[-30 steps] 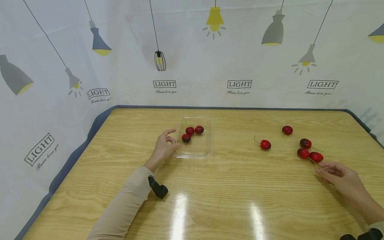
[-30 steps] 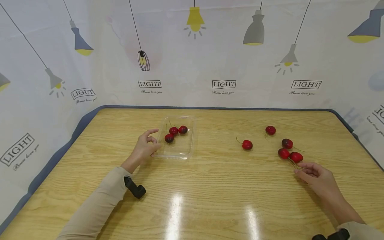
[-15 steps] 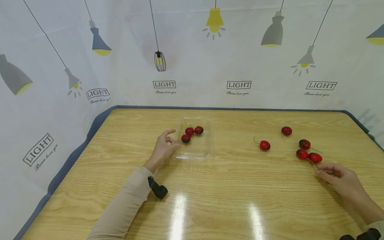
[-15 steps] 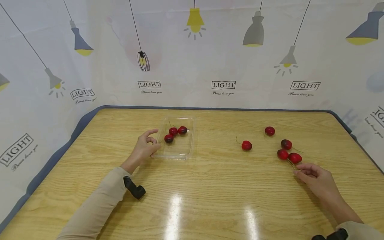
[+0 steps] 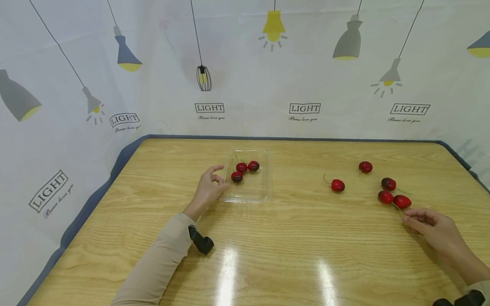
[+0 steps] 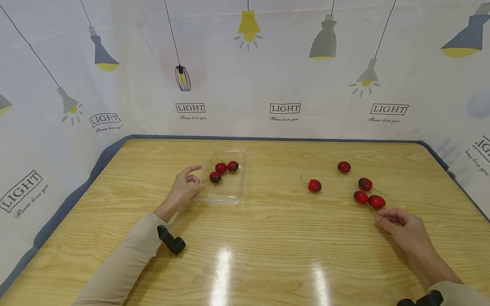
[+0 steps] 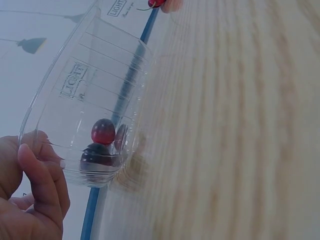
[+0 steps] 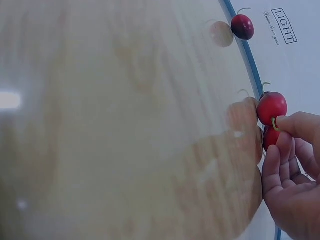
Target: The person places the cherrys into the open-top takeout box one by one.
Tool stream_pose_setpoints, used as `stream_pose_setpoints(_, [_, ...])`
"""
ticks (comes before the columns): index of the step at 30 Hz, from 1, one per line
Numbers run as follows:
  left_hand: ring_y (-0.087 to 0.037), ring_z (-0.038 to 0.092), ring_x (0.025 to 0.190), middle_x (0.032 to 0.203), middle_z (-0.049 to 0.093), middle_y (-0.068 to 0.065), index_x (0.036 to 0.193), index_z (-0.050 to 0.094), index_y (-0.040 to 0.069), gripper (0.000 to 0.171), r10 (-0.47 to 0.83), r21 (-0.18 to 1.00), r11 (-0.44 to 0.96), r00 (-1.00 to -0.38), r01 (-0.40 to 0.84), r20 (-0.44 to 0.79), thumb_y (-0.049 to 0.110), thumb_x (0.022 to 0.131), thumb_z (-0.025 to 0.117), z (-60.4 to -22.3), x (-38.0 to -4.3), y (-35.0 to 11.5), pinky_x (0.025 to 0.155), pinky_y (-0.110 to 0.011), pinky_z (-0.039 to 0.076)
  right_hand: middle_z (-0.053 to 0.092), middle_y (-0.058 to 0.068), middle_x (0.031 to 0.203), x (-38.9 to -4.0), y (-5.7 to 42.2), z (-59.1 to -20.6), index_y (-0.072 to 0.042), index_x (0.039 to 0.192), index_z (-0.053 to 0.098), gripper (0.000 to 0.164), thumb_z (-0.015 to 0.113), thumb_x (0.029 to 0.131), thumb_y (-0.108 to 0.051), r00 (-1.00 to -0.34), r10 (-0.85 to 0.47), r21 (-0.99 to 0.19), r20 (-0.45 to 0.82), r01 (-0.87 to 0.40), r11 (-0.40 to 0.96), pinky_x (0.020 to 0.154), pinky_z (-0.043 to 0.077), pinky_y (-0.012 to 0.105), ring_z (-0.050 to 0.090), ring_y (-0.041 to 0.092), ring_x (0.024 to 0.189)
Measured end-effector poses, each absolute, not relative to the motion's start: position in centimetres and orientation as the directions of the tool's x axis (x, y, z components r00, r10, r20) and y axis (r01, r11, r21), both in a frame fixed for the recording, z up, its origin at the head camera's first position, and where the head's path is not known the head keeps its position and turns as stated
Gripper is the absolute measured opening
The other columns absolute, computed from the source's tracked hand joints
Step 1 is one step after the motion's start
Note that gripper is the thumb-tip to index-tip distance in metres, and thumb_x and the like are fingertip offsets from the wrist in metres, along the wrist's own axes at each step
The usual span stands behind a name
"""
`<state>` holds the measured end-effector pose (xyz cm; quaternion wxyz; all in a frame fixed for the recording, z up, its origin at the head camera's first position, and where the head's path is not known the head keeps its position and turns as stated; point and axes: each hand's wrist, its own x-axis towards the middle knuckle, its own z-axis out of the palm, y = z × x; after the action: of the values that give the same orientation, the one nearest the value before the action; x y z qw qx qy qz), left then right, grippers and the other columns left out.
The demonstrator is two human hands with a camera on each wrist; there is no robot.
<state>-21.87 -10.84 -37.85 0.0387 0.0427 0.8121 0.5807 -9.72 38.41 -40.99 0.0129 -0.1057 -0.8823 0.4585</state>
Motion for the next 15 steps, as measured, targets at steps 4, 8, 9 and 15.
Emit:
stream_pose_setpoints(4, [-0.008, 0.036, 0.038, 0.064, 0.044, -0.003, 0.131, 0.037, 0.004, 0.060, 0.117, 0.948, 0.317, -0.993, 0.016, -0.023, -0.003, 0.075, 0.056, -37.7, -21.8, -10.8, 0.037, -0.022, 0.035, 0.052, -0.015, 0.077, -9.8, 38.4, -41.0, -0.010, 0.094, 0.057, 0.020, 0.060, 0.084, -0.027, -0.974, 0.211, -0.824, -0.087, 0.189, 0.533, 0.056, 0.046, 0.019, 0.050, 0.001, 0.067])
stream_pose_setpoints(8, [-0.006, 0.036, 0.037, 0.064, 0.043, -0.003, 0.132, 0.035, 0.001, 0.060, 0.130, 0.954, 0.299, -0.991, 0.005, -0.035, -0.005, 0.075, 0.055, -36.8, -21.4, -10.7, 0.036, -0.021, 0.035, 0.051, -0.014, 0.076, -9.8, 38.3, -41.0, -0.016, 0.092, 0.058, 0.016, 0.062, 0.082, -0.027, -0.969, 0.228, -0.826, -0.094, 0.204, 0.525, 0.055, 0.046, 0.019, 0.050, 0.002, 0.065])
stream_pose_setpoints(9, [-0.006, 0.036, 0.037, 0.064, 0.042, -0.004, 0.132, 0.035, 0.000, 0.060, 0.134, 0.955, 0.297, -0.990, 0.004, -0.037, -0.006, 0.075, 0.055, -36.5, -21.2, -10.7, 0.037, -0.022, 0.035, 0.051, -0.014, 0.076, -9.8, 38.3, -40.9, -0.017, 0.091, 0.058, 0.014, 0.063, 0.081, -0.027, -0.969, 0.229, -0.825, -0.092, 0.203, 0.528, 0.054, 0.046, 0.019, 0.050, 0.002, 0.065])
stream_pose_setpoints(15, [-0.006, 0.036, 0.037, 0.064, 0.042, -0.006, 0.131, 0.034, -0.003, 0.059, 0.138, 0.956, 0.293, -0.989, -0.001, -0.044, -0.008, 0.076, 0.054, -35.5, -20.5, -10.4, 0.038, -0.023, 0.036, 0.051, -0.012, 0.075, -10.0, 38.3, -40.9, -0.014, 0.093, 0.060, 0.018, 0.062, 0.081, -0.028, -0.971, 0.223, -0.803, -0.083, 0.198, 0.562, 0.053, 0.046, 0.020, 0.050, 0.003, 0.064])
